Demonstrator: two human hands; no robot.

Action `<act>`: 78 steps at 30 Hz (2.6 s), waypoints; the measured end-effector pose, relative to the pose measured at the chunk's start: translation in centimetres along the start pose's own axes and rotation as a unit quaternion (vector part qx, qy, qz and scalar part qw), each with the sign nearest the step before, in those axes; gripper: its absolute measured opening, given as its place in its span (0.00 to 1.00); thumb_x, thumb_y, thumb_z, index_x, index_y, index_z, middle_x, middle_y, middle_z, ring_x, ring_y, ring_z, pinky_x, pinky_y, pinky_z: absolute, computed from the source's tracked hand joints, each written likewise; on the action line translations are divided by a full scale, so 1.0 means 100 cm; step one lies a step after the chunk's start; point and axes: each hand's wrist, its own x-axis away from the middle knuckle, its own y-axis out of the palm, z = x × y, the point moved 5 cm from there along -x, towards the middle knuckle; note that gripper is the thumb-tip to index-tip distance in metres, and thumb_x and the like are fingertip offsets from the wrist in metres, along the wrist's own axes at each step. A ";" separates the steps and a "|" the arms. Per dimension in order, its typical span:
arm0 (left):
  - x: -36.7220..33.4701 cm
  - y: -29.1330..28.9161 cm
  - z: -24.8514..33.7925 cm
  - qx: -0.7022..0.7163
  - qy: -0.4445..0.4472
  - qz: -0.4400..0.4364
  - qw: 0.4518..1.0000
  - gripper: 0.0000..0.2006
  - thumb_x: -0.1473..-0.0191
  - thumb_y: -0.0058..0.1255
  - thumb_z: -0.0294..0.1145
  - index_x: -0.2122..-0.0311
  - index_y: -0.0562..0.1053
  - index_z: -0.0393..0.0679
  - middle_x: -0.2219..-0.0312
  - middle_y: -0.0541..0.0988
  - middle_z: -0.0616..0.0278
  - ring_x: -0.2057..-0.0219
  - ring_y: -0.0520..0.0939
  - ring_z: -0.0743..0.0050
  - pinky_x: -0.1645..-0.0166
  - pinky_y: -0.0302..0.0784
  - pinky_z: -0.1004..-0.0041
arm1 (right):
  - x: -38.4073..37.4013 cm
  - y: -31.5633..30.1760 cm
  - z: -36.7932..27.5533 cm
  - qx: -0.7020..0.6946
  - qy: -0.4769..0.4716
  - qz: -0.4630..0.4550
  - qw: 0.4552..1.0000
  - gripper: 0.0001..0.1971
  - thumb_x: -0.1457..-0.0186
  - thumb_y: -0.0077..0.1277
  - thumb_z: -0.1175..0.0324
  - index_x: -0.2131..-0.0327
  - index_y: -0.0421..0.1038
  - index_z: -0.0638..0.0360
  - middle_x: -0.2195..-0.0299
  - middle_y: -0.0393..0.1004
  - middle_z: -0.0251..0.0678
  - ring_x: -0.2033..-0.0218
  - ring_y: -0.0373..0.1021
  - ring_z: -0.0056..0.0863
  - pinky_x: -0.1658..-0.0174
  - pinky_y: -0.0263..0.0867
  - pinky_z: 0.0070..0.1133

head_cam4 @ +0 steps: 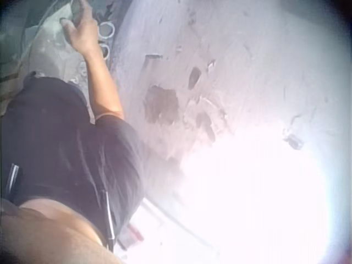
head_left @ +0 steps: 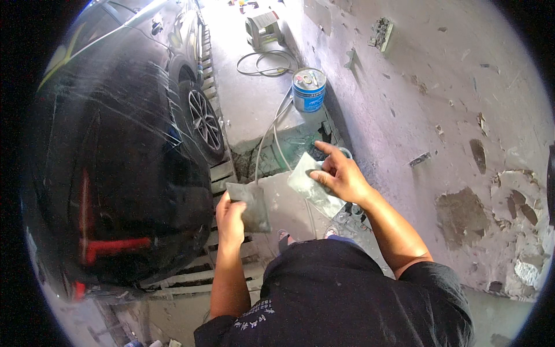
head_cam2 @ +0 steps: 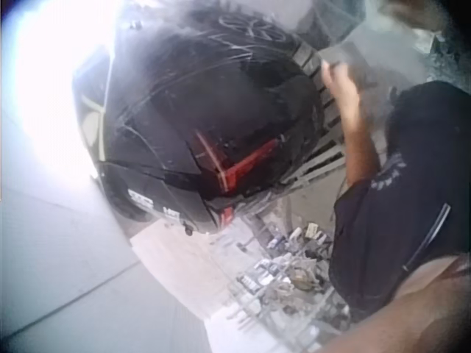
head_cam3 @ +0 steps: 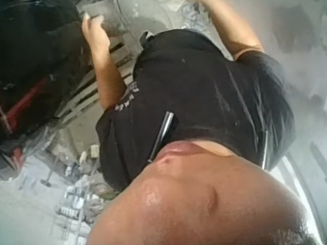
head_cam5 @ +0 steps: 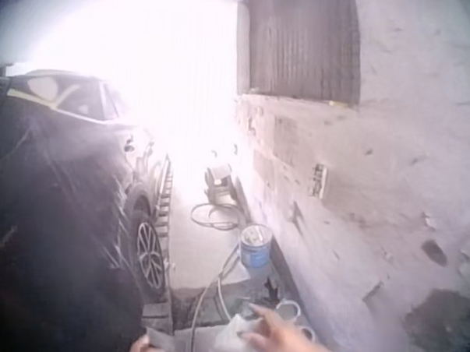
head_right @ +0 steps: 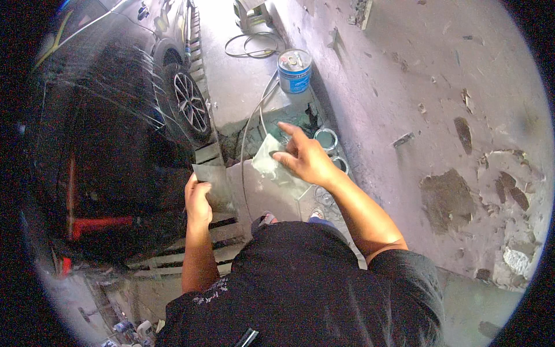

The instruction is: The person applies a yellowish body filler to a black car's side panel using a metal spreader, smoothing it along the lower door area. They then scrape excess filler from the spreader and wipe the tool with a cloth before continuing to spread and smooth the filler on the panel.

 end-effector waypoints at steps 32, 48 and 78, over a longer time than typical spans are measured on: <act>-0.124 0.014 -0.047 -0.407 -0.114 -0.170 0.890 0.13 0.37 0.43 0.36 0.68 0.70 0.36 0.74 0.74 0.58 0.70 0.73 0.73 0.62 0.70 0.70 | -0.110 0.039 0.068 -0.077 0.063 0.004 0.995 0.32 0.48 0.60 0.67 0.40 0.59 0.57 0.80 0.68 0.32 0.79 0.65 0.21 0.74 0.61 0.22; -0.254 0.007 -0.038 -0.376 -0.108 0.032 0.920 0.08 0.43 0.54 0.32 0.64 0.75 0.37 0.74 0.77 0.67 0.70 0.75 0.82 0.63 0.72 0.77 | -0.256 0.004 0.116 -0.115 0.039 -0.067 0.990 0.30 0.48 0.60 0.64 0.43 0.62 0.55 0.76 0.73 0.40 0.75 0.72 0.35 0.69 0.67 0.30; -0.663 0.006 -0.013 -0.046 -0.175 -0.034 0.983 0.18 0.34 0.41 0.35 0.43 0.64 0.40 0.68 0.78 0.63 0.83 0.70 0.86 0.80 0.66 0.83 | -0.665 0.045 0.161 -0.133 0.029 -0.021 0.990 0.28 0.46 0.59 0.66 0.43 0.62 0.59 0.80 0.65 0.30 0.79 0.62 0.17 0.73 0.61 0.20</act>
